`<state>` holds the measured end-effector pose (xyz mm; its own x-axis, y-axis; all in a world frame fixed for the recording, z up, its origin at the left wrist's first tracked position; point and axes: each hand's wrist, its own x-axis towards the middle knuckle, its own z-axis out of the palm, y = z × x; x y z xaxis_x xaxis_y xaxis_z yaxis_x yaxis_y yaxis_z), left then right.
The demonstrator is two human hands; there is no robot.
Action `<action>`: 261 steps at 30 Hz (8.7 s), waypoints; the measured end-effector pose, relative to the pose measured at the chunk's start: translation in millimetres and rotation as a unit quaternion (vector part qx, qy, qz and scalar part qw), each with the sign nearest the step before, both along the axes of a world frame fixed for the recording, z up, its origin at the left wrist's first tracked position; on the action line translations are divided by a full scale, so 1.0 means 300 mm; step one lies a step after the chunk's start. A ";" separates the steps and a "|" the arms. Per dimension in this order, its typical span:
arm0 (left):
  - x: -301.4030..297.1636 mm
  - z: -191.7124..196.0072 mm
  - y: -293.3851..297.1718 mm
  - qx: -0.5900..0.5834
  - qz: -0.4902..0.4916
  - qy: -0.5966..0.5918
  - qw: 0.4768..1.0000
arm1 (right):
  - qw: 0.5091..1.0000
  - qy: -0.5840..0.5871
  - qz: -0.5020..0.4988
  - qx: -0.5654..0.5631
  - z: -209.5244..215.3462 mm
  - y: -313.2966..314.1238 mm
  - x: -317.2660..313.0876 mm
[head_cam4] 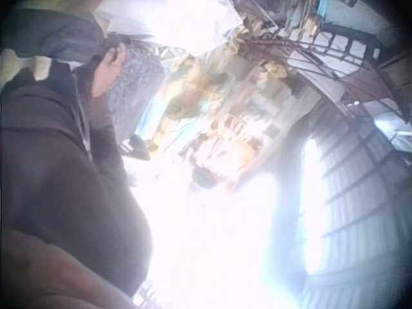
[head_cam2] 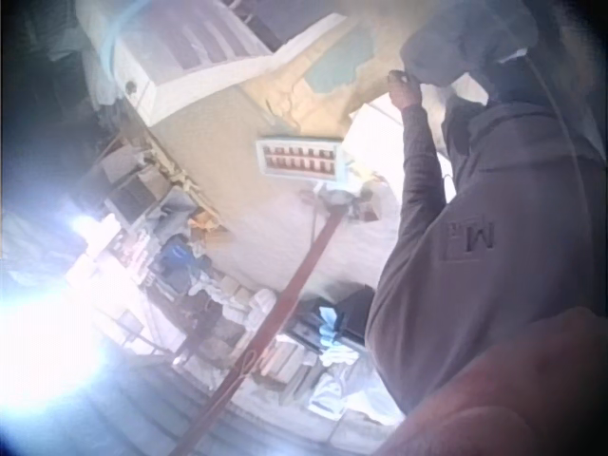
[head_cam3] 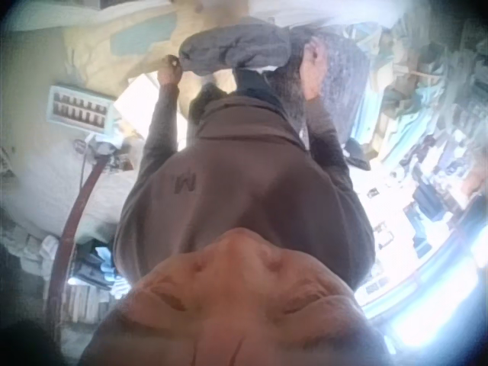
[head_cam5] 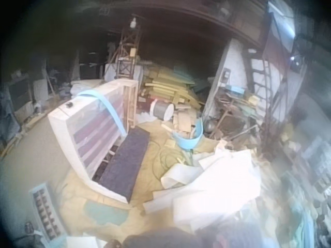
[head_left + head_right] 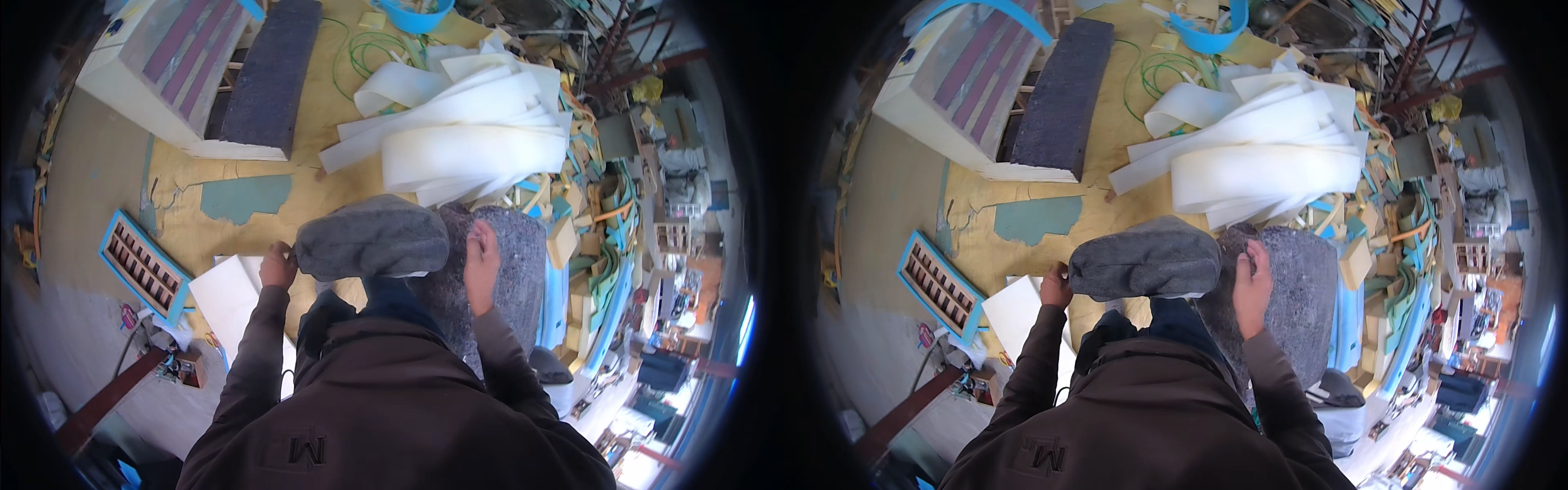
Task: The person fits a gray fabric cover over a light blue foam cushion, aligns the edges, and then uses a cordless drill to fasten a metal bracket to the cushion. The person also puts on a green glove before using the drill.
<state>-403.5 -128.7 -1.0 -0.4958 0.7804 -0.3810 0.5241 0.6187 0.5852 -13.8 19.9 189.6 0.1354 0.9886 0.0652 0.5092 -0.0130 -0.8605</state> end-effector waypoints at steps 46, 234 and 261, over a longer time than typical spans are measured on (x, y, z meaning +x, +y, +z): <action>0.116 -0.027 0.421 -0.252 -0.128 -0.164 0.945 | 0.721 -0.058 0.354 -0.592 -0.772 0.478 0.241; 0.029 -0.401 0.388 -0.196 -0.101 -0.049 0.974 | 0.838 -0.217 0.206 -0.456 -1.301 0.387 0.038; 0.520 0.466 0.820 0.209 -0.464 0.034 0.860 | 0.863 0.087 0.183 -0.463 -1.781 0.469 0.113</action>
<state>-247.5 117.3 138.9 0.4045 0.9139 0.0342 0.7204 -0.3415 0.6036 20.2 160.6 -344.8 -0.2684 0.5840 -0.7661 0.4894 -0.6023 -0.6306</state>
